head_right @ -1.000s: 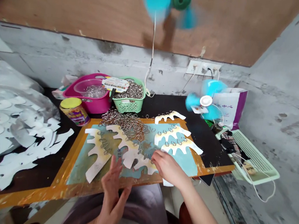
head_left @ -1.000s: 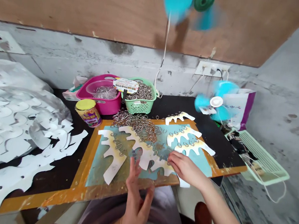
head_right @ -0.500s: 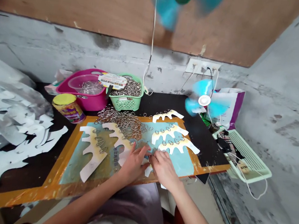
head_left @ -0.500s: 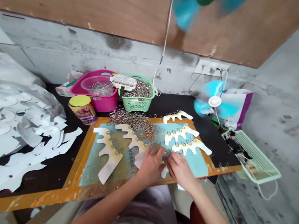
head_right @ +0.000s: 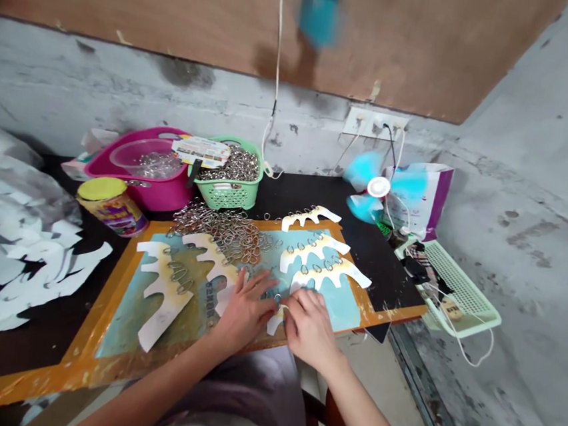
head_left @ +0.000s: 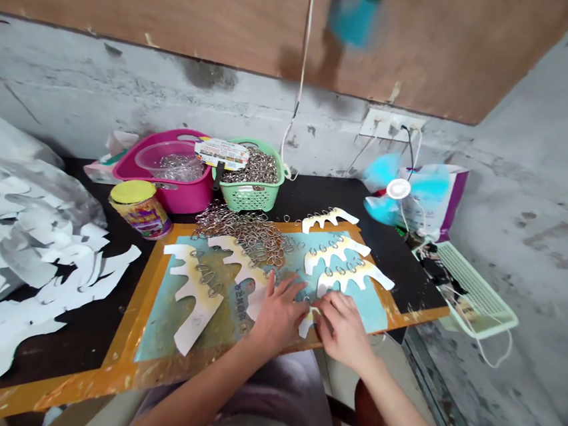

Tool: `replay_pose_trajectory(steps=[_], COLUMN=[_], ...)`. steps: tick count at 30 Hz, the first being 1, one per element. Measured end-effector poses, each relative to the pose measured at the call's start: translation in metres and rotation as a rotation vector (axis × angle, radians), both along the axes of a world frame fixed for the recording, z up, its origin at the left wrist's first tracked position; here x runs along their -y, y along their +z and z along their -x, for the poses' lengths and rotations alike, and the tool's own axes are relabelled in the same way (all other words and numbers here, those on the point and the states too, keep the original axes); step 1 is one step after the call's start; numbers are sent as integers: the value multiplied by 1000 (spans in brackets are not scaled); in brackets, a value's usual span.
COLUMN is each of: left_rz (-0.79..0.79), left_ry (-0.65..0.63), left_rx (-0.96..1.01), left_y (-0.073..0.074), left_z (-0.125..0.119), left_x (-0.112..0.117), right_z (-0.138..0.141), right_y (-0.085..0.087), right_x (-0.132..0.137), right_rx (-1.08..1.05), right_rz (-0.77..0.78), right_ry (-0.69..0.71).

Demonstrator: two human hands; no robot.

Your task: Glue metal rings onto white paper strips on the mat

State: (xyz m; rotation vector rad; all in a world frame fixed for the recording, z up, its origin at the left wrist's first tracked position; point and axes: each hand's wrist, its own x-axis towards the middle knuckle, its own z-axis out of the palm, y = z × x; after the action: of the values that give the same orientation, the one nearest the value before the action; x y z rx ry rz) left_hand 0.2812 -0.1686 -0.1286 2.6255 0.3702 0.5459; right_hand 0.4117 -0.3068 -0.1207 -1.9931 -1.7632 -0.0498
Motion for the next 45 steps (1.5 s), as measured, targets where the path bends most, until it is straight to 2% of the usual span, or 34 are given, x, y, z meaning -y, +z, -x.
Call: replay_pose_trajectory(steps=[3, 7, 12, 16, 19, 23, 27, 30, 35, 41, 45], left_rz=[-46, 17, 57, 6, 28, 62, 38, 25, 25, 33, 64], left_ry=[-20, -71, -46, -99, -212, -297, -260, -219, -192, -170, -160], left_rx=[39, 2, -66, 13, 16, -103, -170, -167, -135, -102, -98], left_y=[-1, 1, 7, 3, 1, 9, 16, 15, 7, -1, -3], left_z=[1, 2, 1, 0, -2, -8, -13, -13, -11, -13, -13], left_x=[0, -3, -2, -1, -6, -15, -19, -17, -15, -14, -15], right_z=[-10, -14, 5, 16, 13, 0, -13, -21, -23, -16, -17], right_y=[2, 2, -4, -11, -10, -2, 2, -1, -7, -8, -9], right_x=[-8, -10, 4, 11, 10, 4, 0, 1, 5, 9, 3], right_rx=[81, 181, 273, 283, 301, 339, 335, 354, 355, 140, 149], right_rz=[30, 29, -40, -53, -53, -34, 4, -30, -81, -24, -50], right_ry=[75, 183, 72, -15, -6, 75, 170, 217, 194, 99, 160])
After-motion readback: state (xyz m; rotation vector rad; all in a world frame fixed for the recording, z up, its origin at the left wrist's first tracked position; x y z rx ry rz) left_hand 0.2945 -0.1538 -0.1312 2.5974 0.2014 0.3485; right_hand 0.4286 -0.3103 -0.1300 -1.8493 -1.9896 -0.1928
